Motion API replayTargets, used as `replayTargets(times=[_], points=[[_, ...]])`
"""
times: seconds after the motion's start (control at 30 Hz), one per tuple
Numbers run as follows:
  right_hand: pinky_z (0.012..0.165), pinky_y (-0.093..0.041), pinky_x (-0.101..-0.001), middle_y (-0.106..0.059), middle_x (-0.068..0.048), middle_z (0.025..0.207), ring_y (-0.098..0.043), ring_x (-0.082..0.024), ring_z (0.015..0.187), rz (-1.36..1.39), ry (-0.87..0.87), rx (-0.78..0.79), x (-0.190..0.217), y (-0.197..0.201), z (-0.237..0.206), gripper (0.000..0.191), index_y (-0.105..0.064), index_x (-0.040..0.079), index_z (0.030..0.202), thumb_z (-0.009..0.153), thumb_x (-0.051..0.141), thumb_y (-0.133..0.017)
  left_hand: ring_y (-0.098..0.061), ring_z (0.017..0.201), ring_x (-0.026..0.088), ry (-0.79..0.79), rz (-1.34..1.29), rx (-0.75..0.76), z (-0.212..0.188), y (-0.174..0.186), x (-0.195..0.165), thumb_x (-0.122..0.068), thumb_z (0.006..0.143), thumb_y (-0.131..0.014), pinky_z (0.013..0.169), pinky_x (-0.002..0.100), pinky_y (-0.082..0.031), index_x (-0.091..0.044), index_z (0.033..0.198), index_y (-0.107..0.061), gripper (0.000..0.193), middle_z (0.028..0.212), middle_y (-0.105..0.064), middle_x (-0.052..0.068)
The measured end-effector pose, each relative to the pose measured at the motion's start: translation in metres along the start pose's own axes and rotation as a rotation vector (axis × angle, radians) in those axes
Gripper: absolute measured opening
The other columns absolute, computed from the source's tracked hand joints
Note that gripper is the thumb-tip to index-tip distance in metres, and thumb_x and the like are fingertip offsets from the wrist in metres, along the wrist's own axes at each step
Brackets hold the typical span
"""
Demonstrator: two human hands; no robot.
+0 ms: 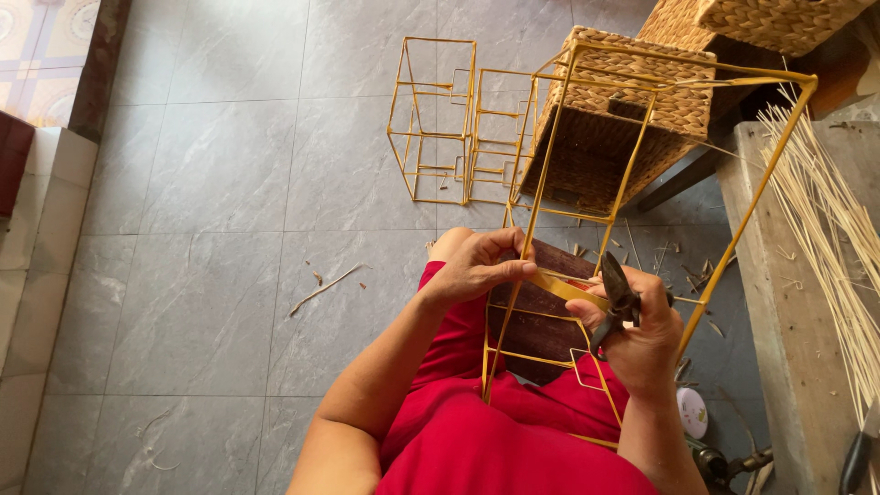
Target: The person sits on the floor and wraps yellow tape around the joints of a rectangular bamboo frame to secure the structure. They repeatedly pull tape from a roll, wrap it around corners, and cut it with scissors. The finished frame is placed on the floor next to other similar frames.
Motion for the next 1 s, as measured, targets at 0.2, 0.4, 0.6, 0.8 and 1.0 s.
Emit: replayTargets(times=[0.2,0.4,0.6,0.8,1.0], points=[[0.084,-0.062,-0.0254,-0.075,-0.006,0.105,-0.074,-0.012,0.097,0.016,-0.006,0.017,0.000,0.000,0.001,0.051,-0.056,0.006,0.116,0.078,0.018,-0.088,-0.052,0.090,0.004,0.013,-0.050,-0.007,-0.001,0.000,0.001,-0.020,0.102,-0.071,0.079,0.022,-0.044,-0.007,0.100,-0.060,0.017,0.096,-0.058,-0.005],[0.087,-0.061,-0.0260,-0.073,-0.008,0.107,-0.073,-0.013,0.099,0.044,0.003,0.007,0.000,0.002,0.002,0.048,-0.057,0.005,0.113,0.078,0.016,-0.088,-0.052,0.089,0.003,0.028,-0.075,-0.001,-0.001,0.000,0.002,-0.021,0.103,-0.071,0.078,0.022,-0.044,-0.007,0.101,-0.060,0.017,0.095,-0.058,-0.005],[0.097,-0.061,-0.0333,-0.072,-0.007,0.104,-0.072,-0.019,0.106,0.210,-0.029,0.041,-0.002,0.009,0.006,0.042,-0.058,0.005,0.115,0.083,0.008,-0.086,-0.053,0.087,0.003,0.031,-0.037,-0.033,-0.001,-0.001,0.003,-0.022,0.104,-0.069,0.076,0.022,-0.045,-0.006,0.103,-0.060,0.018,0.093,-0.058,-0.005],[0.097,-0.064,-0.0404,-0.071,-0.007,0.108,-0.076,-0.025,0.108,0.535,-0.188,0.068,0.000,0.034,0.008,0.040,-0.061,0.004,0.120,0.087,0.007,-0.083,-0.052,0.086,0.004,0.012,0.008,-0.032,-0.006,-0.001,0.002,-0.025,0.106,-0.067,0.076,0.022,-0.045,-0.006,0.105,-0.060,0.021,0.092,-0.058,-0.005],[0.072,-0.062,-0.0344,-0.076,-0.018,0.093,-0.076,-0.022,0.080,0.761,-0.289,0.151,0.012,0.066,0.012,0.042,-0.060,-0.003,0.124,0.091,0.012,-0.082,-0.051,0.090,0.005,-0.007,-0.038,-0.014,-0.005,-0.003,0.006,-0.025,0.108,-0.065,0.080,0.022,-0.045,-0.006,0.105,-0.060,0.020,0.095,-0.059,-0.004]])
Point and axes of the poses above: each hand's wrist, its own z-axis towards the middle knuckle, its own y-axis out of the back of the hand, x = y × z, the point moved 1 cm from there along z, towards the middle knuckle
